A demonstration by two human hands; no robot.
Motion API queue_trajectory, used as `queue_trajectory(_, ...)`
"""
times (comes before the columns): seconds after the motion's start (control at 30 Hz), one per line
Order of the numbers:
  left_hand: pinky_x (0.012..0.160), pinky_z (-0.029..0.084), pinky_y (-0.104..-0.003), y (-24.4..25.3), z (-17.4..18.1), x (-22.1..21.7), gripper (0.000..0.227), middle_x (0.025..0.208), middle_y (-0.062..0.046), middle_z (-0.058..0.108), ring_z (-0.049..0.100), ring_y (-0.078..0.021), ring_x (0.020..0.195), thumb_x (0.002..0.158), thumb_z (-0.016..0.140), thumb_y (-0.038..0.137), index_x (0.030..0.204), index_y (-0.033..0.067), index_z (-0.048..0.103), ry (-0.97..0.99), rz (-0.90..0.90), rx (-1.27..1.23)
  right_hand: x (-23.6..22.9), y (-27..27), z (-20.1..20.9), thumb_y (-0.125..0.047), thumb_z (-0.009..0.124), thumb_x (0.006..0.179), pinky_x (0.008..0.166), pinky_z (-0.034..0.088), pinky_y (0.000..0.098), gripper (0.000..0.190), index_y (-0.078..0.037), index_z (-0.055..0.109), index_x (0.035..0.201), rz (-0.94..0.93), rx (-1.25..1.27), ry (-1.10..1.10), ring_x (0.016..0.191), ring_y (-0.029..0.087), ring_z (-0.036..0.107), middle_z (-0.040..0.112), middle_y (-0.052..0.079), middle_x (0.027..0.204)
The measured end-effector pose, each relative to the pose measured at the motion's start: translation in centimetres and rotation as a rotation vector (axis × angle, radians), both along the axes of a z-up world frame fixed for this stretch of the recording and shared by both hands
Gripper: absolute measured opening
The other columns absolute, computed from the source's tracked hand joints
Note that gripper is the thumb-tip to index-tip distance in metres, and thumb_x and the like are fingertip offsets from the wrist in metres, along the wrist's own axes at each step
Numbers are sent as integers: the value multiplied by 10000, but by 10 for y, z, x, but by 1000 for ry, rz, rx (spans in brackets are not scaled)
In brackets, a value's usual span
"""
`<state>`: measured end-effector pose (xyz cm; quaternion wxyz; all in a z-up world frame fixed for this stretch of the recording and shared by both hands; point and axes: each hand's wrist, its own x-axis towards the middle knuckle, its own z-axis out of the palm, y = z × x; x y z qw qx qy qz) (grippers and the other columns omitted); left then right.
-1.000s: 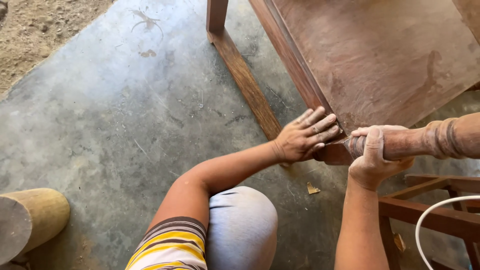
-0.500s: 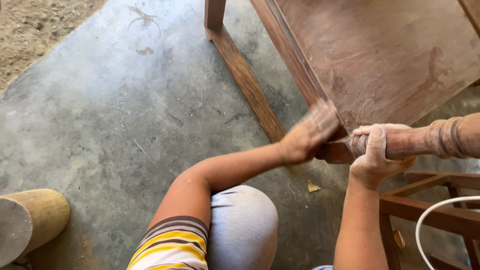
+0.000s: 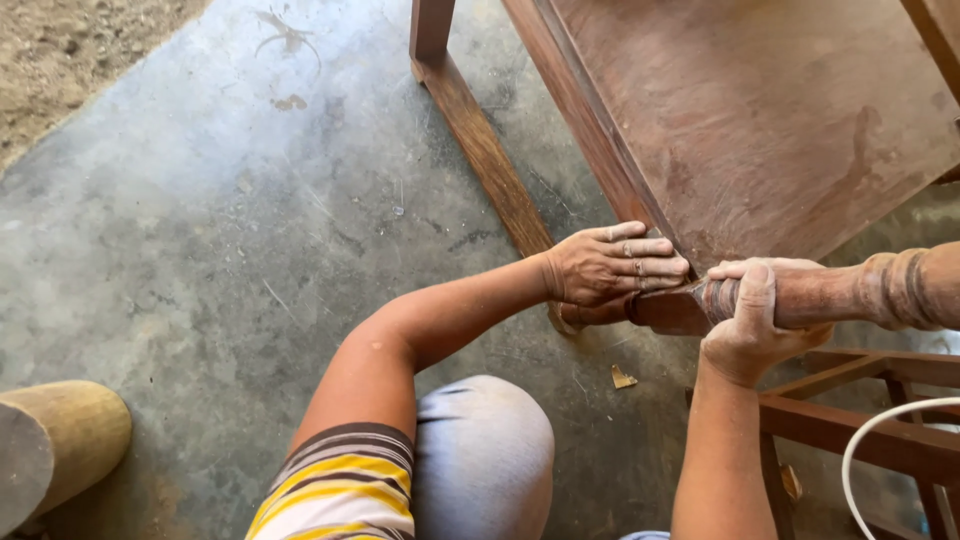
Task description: Sanding the legs and frame of a wooden chair using sandpaper
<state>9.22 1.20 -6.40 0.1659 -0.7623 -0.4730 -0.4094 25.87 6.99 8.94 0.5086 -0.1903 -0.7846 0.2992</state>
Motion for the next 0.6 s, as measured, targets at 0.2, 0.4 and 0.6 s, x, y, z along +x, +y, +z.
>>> queue_trajectory(0.2,1338,11,-440,-6,24,6,626,1734,30,211,131,-163,1609,1089,503,370,1674,231,328,110,80,-234,-2,-5,4,29,511,1035,780,511,274,123,29,613,967,4,-128,-14,731,202,572,679,145,915)
queue_trajectory(0.4,1339,98,-466,6,-27,5,573,1701,-32,305,225,-229,1595,1104,508,373,1627,155,423,53,18,-91,8,7,-3,-24,528,1036,792,529,310,175,70,666,984,-42,-32,-89,772,241,599,702,182,972)
queue_trajectory(0.6,1339,57,-436,-2,4,-3,704,1729,39,228,168,-169,1609,1047,574,392,1671,174,334,155,23,-218,3,-2,3,-25,514,1025,812,525,313,207,82,678,959,-34,-48,-116,763,256,610,701,181,945)
